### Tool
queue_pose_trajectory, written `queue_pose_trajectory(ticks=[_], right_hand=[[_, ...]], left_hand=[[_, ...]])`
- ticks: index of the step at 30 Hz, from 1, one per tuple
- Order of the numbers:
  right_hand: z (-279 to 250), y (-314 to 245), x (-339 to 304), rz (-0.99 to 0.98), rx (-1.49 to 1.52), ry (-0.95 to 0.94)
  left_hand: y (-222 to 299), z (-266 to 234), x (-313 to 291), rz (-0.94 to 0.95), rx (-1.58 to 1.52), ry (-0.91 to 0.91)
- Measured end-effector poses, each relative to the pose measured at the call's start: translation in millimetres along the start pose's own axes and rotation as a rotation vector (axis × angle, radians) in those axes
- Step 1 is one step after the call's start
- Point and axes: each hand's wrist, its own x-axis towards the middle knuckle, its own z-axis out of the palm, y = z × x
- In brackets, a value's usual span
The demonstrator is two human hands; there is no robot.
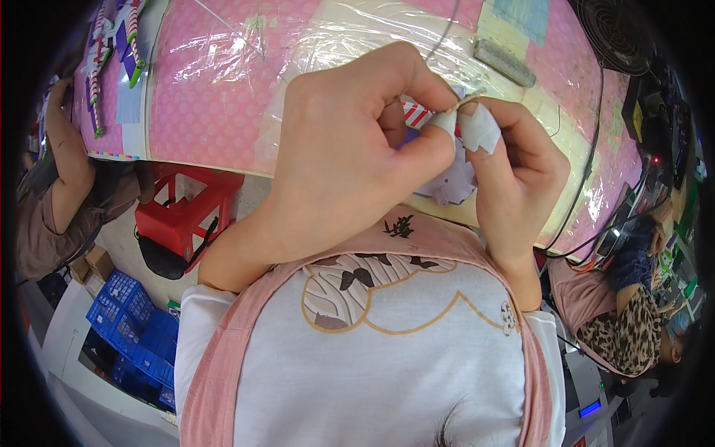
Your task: Soldering electrical wires and circuit boards into plastic toy airplanes on a factory assembly line.
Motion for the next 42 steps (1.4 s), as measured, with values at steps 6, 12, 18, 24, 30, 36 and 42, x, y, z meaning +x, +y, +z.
queue_pose_trajectory(ticks=[6,12,18,24,30,36,42], right_hand=[[-0.6,13.5,-1.0,-0.140,-0.087,0.020],[-11.3,10.0,1.0,0.034,0.165,-0.108],[-8.3,3.4,4.0,-0.083,-0.335,-0.071],[-16.8,-3.5,15.1,0.247,0.143,-0.146],[-88.3,33.5,10.5,0.054,-0.614,0.178],[-74.7,44.9,2.5,0.238,-0.095,0.203],[-49.3,-1.7,-0.5,-0.097,0.058,0.146]], left_hand=[[-11.9,10.5,1.0,0.425,0.229,0.135],[-14.7,9.8,3.7,0.665,0.497,0.145],[3.6,-4.6,20.5,0.224,0.253,-0.047],[-4.7,6.8,16.6,0.718,0.591,0.036],[7.2,6.9,22.0,0.154,0.173,-0.030],[-0.9,17.1,23.9,0.011,-0.067,-0.067],[-6.7,17.8,21.3,-0.047,-0.279,-0.045]])
